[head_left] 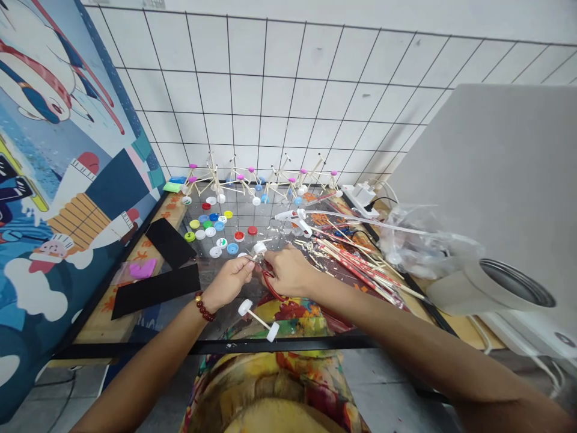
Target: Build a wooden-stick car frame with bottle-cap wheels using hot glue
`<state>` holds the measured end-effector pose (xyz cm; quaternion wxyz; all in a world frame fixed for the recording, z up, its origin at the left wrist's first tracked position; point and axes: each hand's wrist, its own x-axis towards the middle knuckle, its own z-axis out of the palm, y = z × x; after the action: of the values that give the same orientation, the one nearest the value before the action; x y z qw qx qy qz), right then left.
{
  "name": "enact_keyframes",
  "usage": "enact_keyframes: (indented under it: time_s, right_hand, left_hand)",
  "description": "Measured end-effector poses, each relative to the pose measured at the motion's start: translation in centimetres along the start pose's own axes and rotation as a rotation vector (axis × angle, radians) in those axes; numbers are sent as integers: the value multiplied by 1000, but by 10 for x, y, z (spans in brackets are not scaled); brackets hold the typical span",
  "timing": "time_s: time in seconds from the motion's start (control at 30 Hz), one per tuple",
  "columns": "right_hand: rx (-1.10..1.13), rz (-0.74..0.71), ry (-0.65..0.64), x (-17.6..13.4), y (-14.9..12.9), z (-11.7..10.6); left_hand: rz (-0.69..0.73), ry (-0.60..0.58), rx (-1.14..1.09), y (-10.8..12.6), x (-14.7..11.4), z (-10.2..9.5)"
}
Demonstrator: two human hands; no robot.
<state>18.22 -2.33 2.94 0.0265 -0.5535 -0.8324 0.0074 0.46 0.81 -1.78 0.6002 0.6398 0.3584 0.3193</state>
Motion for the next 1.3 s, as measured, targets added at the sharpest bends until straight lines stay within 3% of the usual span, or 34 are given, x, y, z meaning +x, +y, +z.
enact_keyframes:
  time_s: [0.37, 0.63, 0.83, 0.97, 1.1, 1.3]
  right_hand:
    - [41, 109, -58, -5, 4, 5]
    - [70, 50, -59, -1, -5, 0]
    - [155, 200, 71, 9, 15, -28]
    - [-41, 288, 83, -5, 34, -45]
    - [-182, 239, 34, -28, 38, -38]
    - [-139, 140, 147, -34, 17, -20]
  left_hand:
    - [-4, -8, 18, 0, 0, 1]
    - [22, 25, 84, -6, -1, 7]
    - [-8, 82, -35, -2, 3, 6]
    - [-40, 28, -252, 5, 4, 2]
    - [-53, -20, -365, 8, 4, 1]
    - [19, 32, -211, 9, 1, 7]
